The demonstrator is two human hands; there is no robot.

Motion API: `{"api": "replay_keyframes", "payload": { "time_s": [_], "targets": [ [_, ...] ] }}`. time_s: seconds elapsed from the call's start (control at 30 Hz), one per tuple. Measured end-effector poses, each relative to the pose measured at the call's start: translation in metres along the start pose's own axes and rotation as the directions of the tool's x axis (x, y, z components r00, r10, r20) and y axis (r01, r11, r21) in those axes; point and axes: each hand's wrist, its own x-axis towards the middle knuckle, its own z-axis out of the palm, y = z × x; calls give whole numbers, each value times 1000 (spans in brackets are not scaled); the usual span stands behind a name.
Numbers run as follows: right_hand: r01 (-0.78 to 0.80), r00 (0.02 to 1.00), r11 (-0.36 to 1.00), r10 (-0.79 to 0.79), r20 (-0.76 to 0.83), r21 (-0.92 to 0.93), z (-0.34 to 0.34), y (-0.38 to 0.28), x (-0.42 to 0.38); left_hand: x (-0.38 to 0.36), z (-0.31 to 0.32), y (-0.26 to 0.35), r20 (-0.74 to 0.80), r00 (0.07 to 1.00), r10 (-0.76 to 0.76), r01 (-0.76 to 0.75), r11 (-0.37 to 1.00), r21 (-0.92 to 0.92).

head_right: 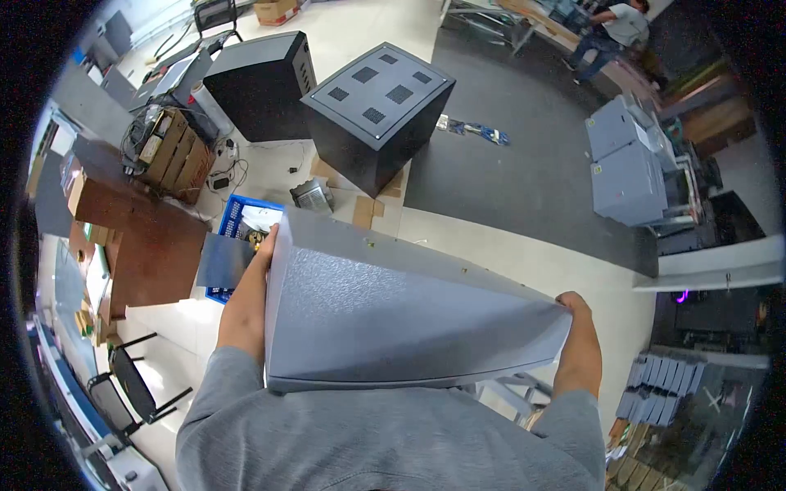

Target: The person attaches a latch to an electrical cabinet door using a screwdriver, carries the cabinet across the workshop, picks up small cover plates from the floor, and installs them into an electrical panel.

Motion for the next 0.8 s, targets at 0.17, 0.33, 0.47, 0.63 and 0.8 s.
{"api": "replay_keyframes", "payload": {
  "time_s": [0.17, 0.33, 0.47, 0.63, 0.8],
  "targets": [
    [124, 992, 973, -115, 59, -192, -71, -59, 97, -48, 15, -15, -30, 981, -193, 187, 973, -137],
    [218, 974, 832, -218, 60, -510, -133, -117, 246, -109, 68, -51, -88, 939, -333, 300, 916, -265],
    [391, 915, 658, -352, 196, -643, -180, -183, 329, -148, 117, -85, -106, 906, -410, 345, 859, -378],
    [324, 930, 639, -349, 113, -697, -198, -268, 355, -184, 171, -138, -116, 875, -470, 351, 781, -516],
    [314, 928, 593, -356, 108, -741, -198, -359, 275, -201, 201, -181, -176, 846, -503, 296, 718, -630]
  ]
}}
